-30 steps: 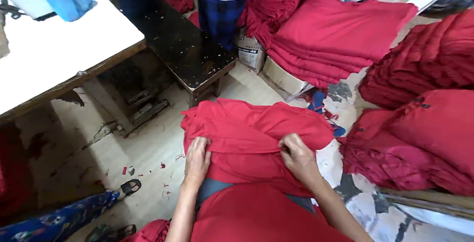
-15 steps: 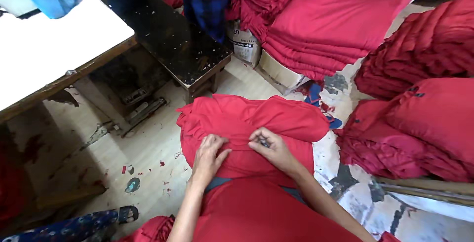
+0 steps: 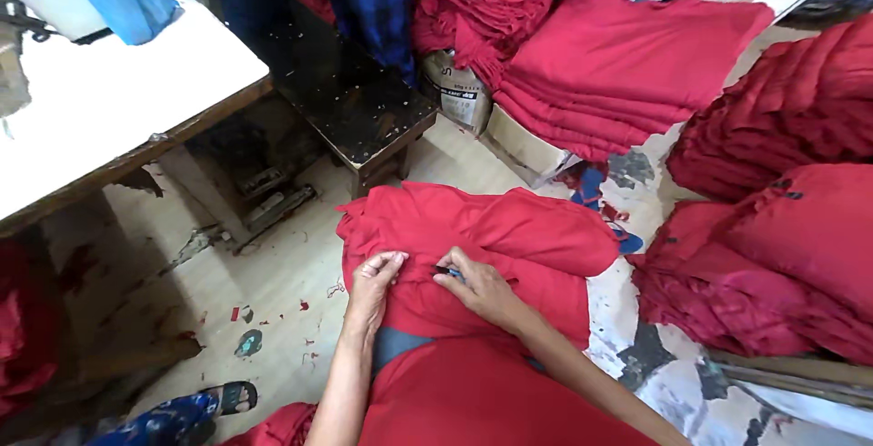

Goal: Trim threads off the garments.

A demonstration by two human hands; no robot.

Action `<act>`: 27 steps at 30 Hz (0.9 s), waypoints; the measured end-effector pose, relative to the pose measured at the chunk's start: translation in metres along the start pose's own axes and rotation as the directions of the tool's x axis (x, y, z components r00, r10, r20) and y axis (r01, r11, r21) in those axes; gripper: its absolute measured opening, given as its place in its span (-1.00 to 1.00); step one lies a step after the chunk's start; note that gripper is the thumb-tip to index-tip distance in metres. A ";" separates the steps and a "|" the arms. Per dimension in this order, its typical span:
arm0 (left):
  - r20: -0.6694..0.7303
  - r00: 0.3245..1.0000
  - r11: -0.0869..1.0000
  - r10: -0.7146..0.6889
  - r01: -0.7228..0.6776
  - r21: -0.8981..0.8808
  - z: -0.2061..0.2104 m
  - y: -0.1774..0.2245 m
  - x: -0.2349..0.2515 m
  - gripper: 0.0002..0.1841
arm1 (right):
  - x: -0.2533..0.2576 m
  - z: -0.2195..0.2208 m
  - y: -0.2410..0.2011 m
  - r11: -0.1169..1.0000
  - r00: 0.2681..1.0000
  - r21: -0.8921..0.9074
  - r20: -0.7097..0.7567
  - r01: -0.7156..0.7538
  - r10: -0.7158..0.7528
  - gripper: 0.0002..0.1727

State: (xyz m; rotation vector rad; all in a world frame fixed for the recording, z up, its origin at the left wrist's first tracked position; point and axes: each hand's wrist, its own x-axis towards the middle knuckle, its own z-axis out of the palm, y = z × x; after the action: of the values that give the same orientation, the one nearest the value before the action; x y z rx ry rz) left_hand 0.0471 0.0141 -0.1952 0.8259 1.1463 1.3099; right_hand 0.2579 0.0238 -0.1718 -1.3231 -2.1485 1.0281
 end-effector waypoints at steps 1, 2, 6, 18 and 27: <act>0.002 1.000 1.000 0.011 -0.011 0.004 0.000 0.000 0.000 -0.84 | 0.002 0.002 -0.003 0.998 1.000 -0.054 -0.011 0.019 -0.020 -0.56; 0.007 1.000 1.000 0.019 -0.019 0.006 0.000 0.000 -0.001 -0.84 | 0.004 0.004 -0.006 0.995 0.999 -0.092 -0.016 0.031 -0.033 -0.57; 0.035 0.999 0.999 0.042 -0.042 -0.002 -0.002 0.000 0.000 -0.84 | 0.013 0.007 -0.016 0.985 0.999 -0.162 -0.008 0.051 -0.053 -0.60; -0.182 0.980 0.997 0.083 -0.079 0.026 -0.031 0.005 -0.002 -0.86 | 0.006 0.005 -0.008 0.971 0.982 -0.166 -0.053 0.171 -0.182 -0.49; -0.236 0.846 0.494 0.478 -0.036 0.869 -0.096 -0.003 -0.032 -0.58 | -0.033 -0.002 0.031 0.927 0.926 -0.330 -0.262 0.180 -0.273 -0.80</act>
State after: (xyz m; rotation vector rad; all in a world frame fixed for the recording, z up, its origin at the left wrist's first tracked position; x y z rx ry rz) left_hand -0.0396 -0.0311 -0.2194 1.5100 2.2108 1.1777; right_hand 0.2930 0.0043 -0.1931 -1.2226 -2.2080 0.3843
